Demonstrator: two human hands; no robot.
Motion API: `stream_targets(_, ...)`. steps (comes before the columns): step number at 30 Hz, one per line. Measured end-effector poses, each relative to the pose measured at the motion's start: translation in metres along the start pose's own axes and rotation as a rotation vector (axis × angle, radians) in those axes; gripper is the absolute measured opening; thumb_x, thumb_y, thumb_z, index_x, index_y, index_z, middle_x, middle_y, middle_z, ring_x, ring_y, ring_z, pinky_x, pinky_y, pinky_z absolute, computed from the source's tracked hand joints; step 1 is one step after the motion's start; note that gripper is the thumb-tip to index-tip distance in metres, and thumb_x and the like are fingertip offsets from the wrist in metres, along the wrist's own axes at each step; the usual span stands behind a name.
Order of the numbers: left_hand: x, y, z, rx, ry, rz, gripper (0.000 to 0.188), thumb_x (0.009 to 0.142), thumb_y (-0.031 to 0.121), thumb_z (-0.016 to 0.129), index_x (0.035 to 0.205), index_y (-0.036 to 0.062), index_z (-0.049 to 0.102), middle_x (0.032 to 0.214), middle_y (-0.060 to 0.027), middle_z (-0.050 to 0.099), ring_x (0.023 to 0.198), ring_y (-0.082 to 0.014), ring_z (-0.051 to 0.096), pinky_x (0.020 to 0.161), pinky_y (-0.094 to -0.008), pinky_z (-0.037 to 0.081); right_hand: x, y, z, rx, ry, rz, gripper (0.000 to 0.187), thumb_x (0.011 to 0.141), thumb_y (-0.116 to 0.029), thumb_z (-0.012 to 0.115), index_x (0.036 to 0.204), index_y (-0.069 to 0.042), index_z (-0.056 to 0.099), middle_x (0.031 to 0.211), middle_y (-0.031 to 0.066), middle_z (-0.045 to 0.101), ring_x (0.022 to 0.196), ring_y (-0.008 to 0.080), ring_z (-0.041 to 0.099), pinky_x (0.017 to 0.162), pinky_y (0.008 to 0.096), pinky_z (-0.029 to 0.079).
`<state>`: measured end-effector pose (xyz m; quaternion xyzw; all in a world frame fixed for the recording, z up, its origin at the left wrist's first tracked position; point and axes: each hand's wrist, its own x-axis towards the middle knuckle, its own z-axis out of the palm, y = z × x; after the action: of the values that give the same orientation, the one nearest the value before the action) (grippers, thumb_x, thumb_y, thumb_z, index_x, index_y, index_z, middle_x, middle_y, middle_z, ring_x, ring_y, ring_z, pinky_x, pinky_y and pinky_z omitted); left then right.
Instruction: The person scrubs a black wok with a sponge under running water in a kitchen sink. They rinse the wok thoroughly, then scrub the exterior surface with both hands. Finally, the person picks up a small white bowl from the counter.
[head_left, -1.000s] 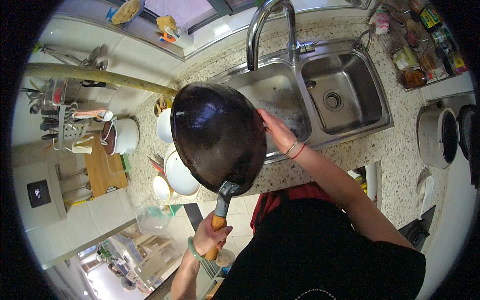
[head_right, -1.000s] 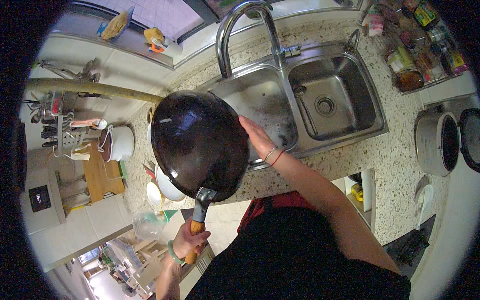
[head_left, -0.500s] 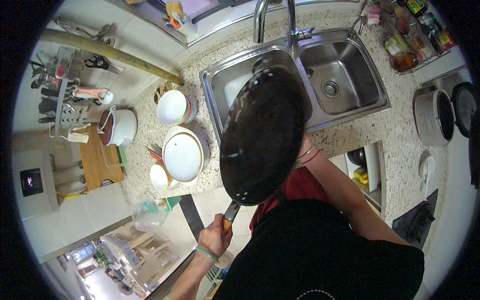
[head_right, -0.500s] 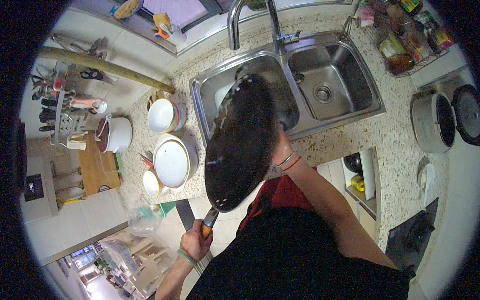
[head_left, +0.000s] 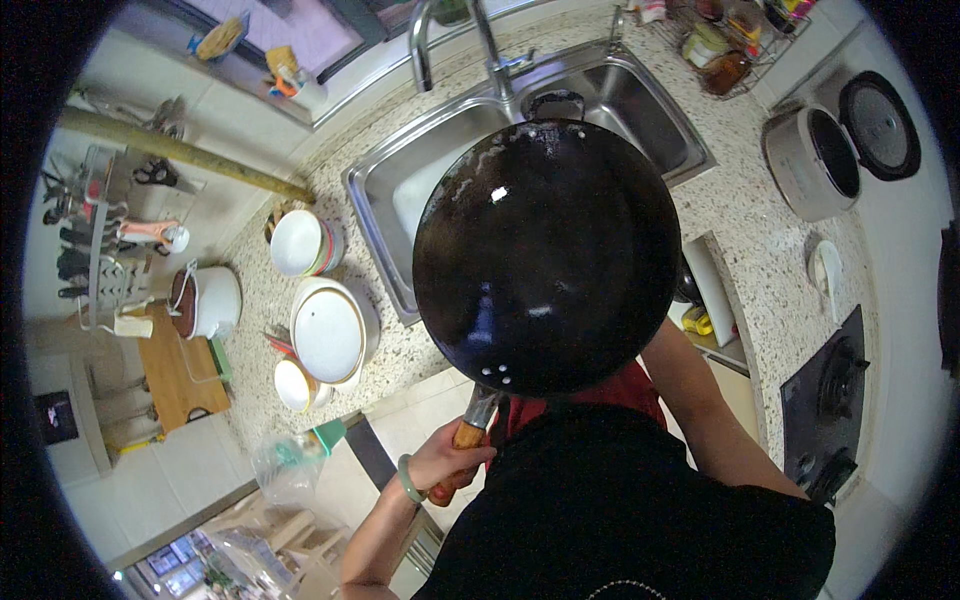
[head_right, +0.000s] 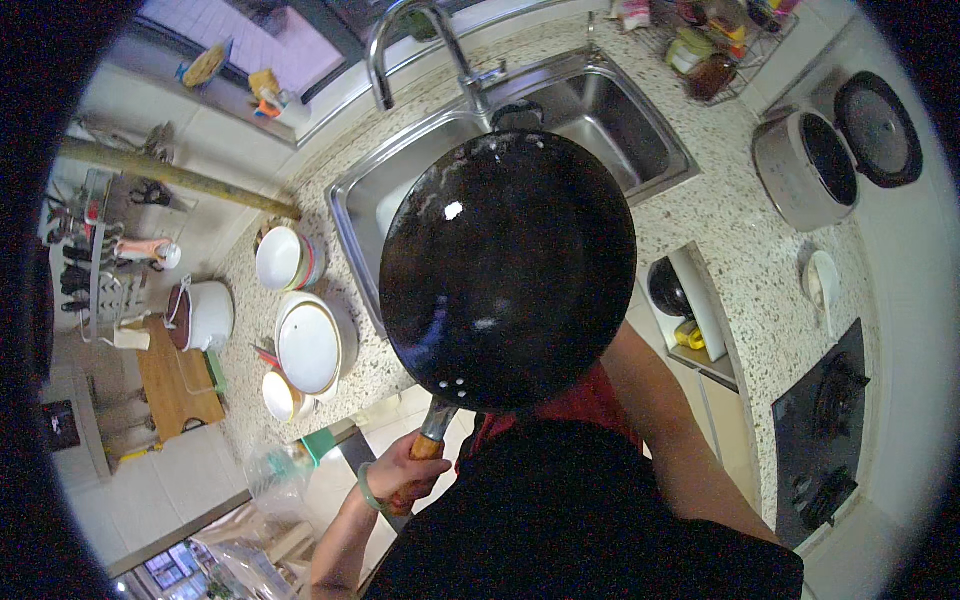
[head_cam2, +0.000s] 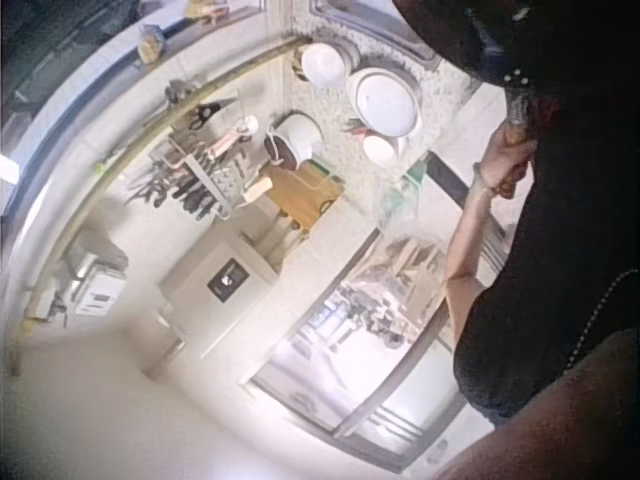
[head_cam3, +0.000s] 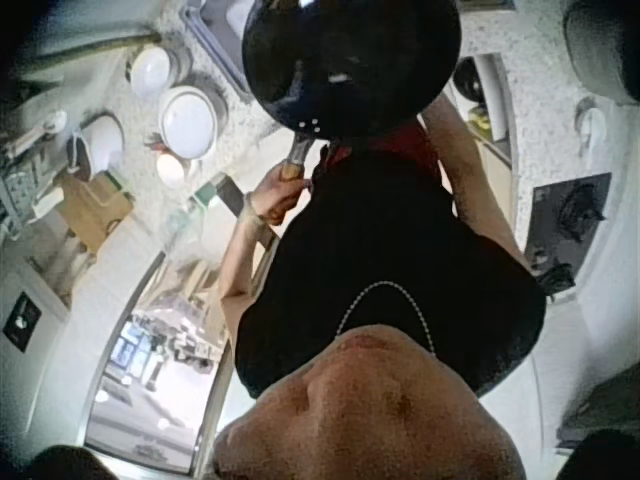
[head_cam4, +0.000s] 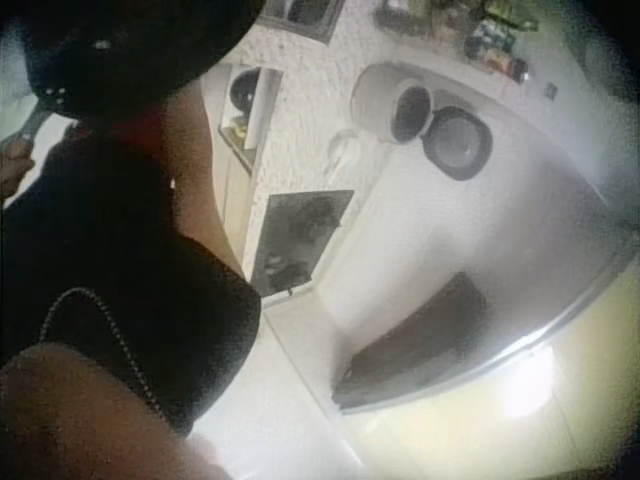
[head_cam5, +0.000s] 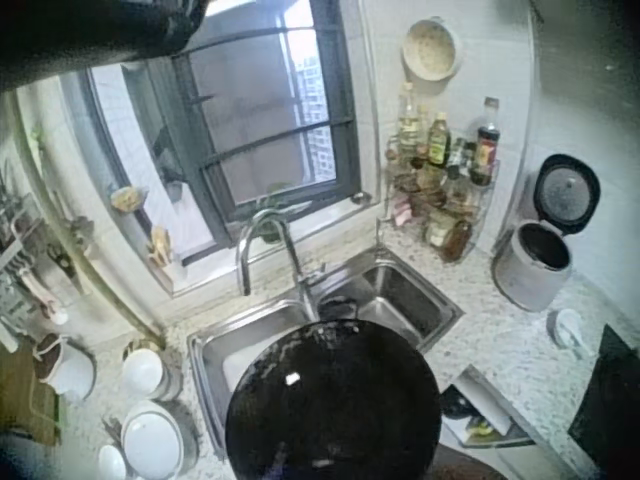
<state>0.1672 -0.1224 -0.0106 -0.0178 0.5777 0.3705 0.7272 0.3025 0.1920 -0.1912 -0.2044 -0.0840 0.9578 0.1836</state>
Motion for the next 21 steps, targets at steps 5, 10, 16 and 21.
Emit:
stream_targets(5,0.055,0.041,0.035,0.127,-0.024,0.12,0.025,0.083,0.01,0.066,0.095,0.0079,0.044,0.065,0.0001,0.048,0.046,-0.0075,0.044,0.039,-0.0227,0.035,0.039,-0.099,-0.019,-0.225,0.125,-0.238,0.047,0.097,-0.035,0.043,0.127,0.0,0.049,0.123,0.0114,0.056,0.113,0.0257,0.052,0.1,0.0368,0.04)
stream_targets(10,0.128,0.078,0.076,0.105,-0.019,0.25,0.025,0.084,0.013,0.066,0.096,0.0084,0.044,0.064,0.0013,0.047,0.047,-0.0075,0.044,0.041,-0.0224,0.036,0.049,-0.186,-0.024,-0.434,0.351,-0.379,0.05,0.095,-0.038,0.047,0.127,0.0,0.049,0.124,0.0112,0.056,0.112,0.0242,0.053,0.098,0.0346,0.041)
stream_targets(16,0.206,0.122,0.132,0.079,0.127,0.252,0.021,0.083,0.009,0.061,0.092,0.0033,0.044,0.059,-0.0028,0.05,0.044,-0.0121,0.049,0.039,-0.0265,0.04,0.072,-0.242,-0.033,-1.071,0.6,-0.526,0.05,0.088,-0.026,0.06,0.129,0.001,0.048,0.123,0.0145,0.057,0.105,0.0258,0.058,0.088,0.0336,0.046)
stream_targets(21,0.258,0.132,0.155,0.072,0.215,0.332,0.022,0.083,0.009,0.061,0.093,0.0024,0.043,0.059,-0.004,0.051,0.044,-0.0132,0.05,0.039,-0.0276,0.042,0.116,-0.273,-0.065,-1.863,0.796,-0.526,0.048,0.085,-0.013,0.06,0.129,0.001,0.047,0.12,0.0215,0.057,0.105,0.0352,0.057,0.089,0.0405,0.046)
